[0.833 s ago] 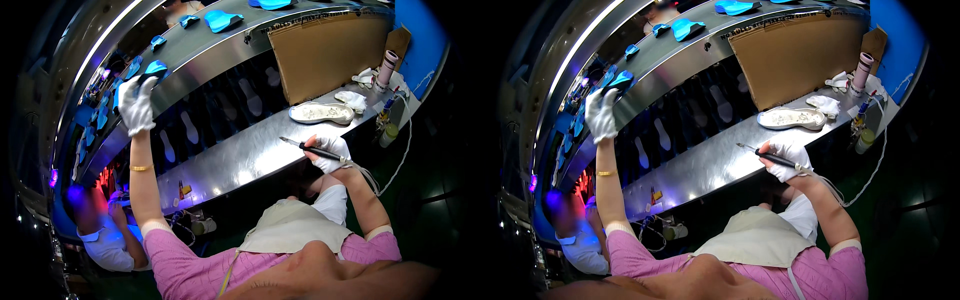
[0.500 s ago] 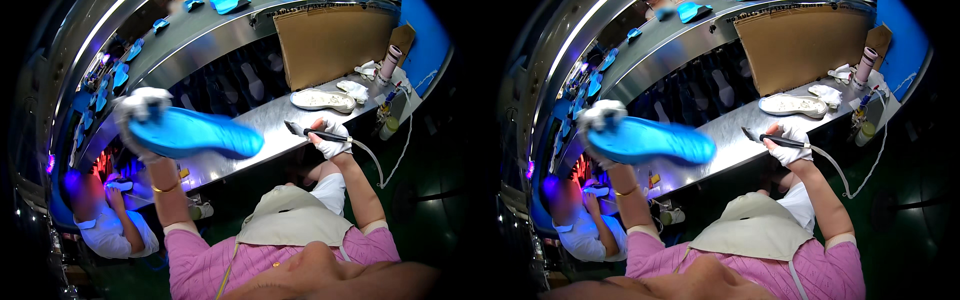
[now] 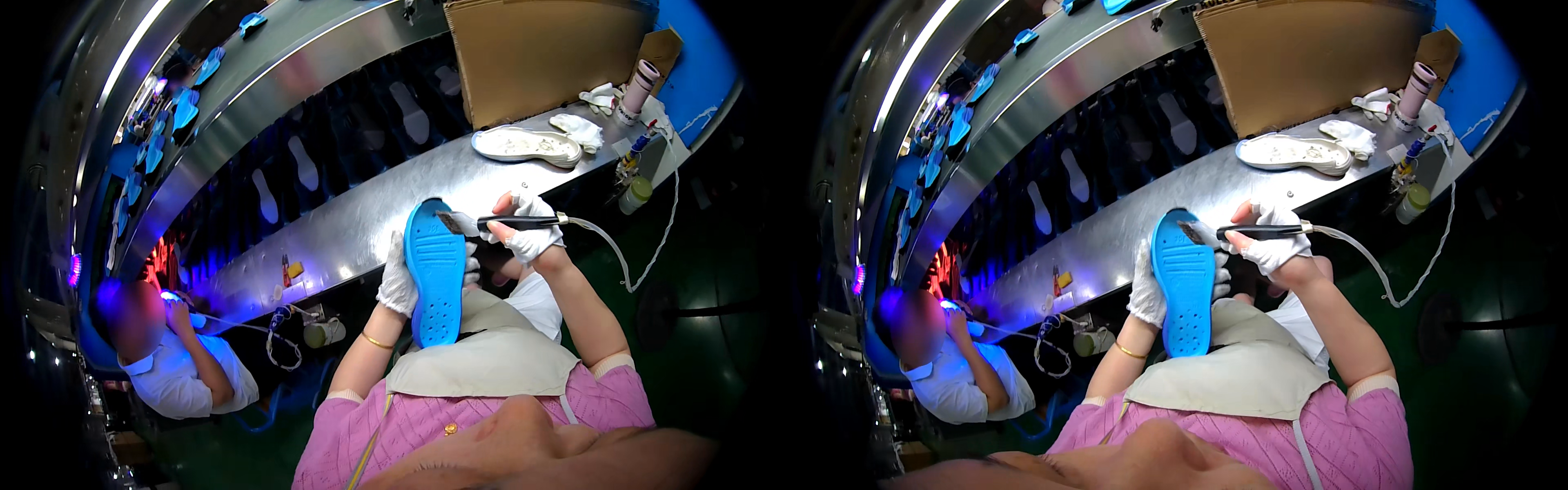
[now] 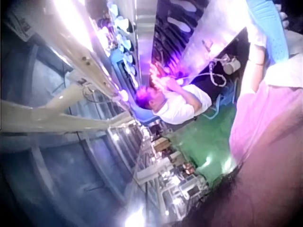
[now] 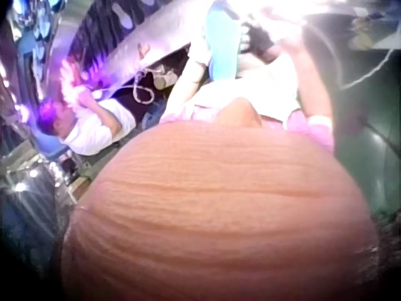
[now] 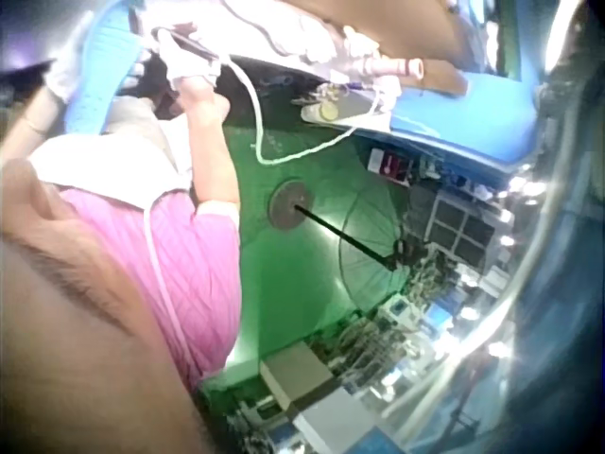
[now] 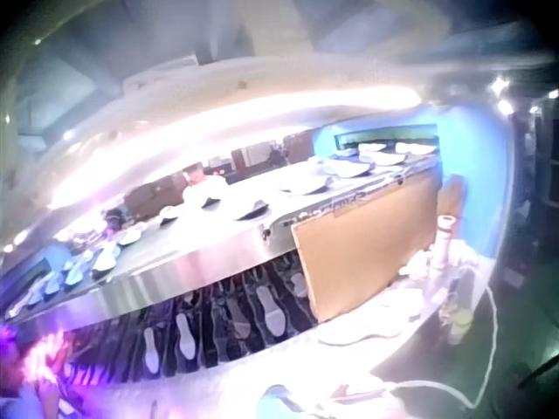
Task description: The person takes shoe soles from a conveyor belt and applies liquid to the soles using an applicator brush tool.
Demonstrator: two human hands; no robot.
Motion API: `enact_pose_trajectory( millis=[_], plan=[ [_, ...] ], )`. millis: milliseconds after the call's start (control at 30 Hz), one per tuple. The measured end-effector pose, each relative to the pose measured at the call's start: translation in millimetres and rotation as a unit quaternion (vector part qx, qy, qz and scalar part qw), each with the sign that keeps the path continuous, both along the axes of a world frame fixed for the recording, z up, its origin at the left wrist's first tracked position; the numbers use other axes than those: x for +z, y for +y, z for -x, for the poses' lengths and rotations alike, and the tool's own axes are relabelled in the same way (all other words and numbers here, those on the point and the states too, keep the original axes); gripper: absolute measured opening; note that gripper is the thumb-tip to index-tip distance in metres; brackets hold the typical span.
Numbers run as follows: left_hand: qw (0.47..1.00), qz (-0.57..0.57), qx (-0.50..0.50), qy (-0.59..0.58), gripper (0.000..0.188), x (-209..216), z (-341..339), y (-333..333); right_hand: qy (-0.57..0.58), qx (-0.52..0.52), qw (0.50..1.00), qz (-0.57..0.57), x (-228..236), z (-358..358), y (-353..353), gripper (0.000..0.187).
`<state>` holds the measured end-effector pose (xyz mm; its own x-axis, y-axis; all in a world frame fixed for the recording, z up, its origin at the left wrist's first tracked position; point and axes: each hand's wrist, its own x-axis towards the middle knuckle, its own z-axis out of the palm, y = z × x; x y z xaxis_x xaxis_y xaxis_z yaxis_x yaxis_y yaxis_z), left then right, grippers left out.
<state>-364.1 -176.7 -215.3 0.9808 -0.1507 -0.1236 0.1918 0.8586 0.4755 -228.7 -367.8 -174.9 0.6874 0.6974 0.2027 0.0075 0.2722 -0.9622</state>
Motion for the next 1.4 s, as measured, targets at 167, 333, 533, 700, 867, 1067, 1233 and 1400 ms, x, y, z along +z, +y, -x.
enact_pose_trajectory(
  millis=[167, 333, 533, 700, 867, 1067, 1233, 1400],
  plan=[
    [0.991, 0.011, 0.131, -0.034, 0.098, 1.6, -20.9, -9.0, -0.125, -0.127, 0.983, 0.041, 6.6, 3.2, 33.3, 0.015],
    [0.971, -0.056, 0.232, -0.019, 0.078, -0.4, -40.2, -28.5, -0.199, -0.12, 0.972, -0.03, 9.4, 17.3, 42.6, 0.019],
    [0.972, -0.062, 0.222, 0.041, 0.083, -2.6, -32.6, -24.4, -0.093, -0.087, 0.992, -0.012, 8.9, 20.5, 34.3, 0.016],
    [0.973, -0.073, 0.218, 0.013, 0.088, 4.7, -30.3, -18.0, -0.323, -0.074, 0.943, -0.028, -4.5, 26.3, 37.7, 0.017],
    [0.972, -0.107, 0.207, 0.009, 0.097, 10.1, -27.3, -8.3, -0.224, -0.075, 0.971, -0.025, -11.3, 31.2, 31.7, 0.018],
    [0.987, -0.096, 0.128, -0.018, 0.098, 9.8, -17.9, -4.2, -0.155, 0.027, 0.987, 0.002, -9.5, 38.9, 15.1, 0.017],
    [0.971, -0.211, 0.068, 0.087, 0.093, -3.3, 2.3, -20.2, -0.069, -0.053, 0.99, 0.108, -21.0, 32.4, -4.0, 0.018],
    [0.984, -0.13, 0.087, 0.088, 0.096, -11.4, -19.4, -17.9, -0.081, 0.024, 0.996, 0.021, -20.8, 32.2, -4.6, 0.012]
  ],
)
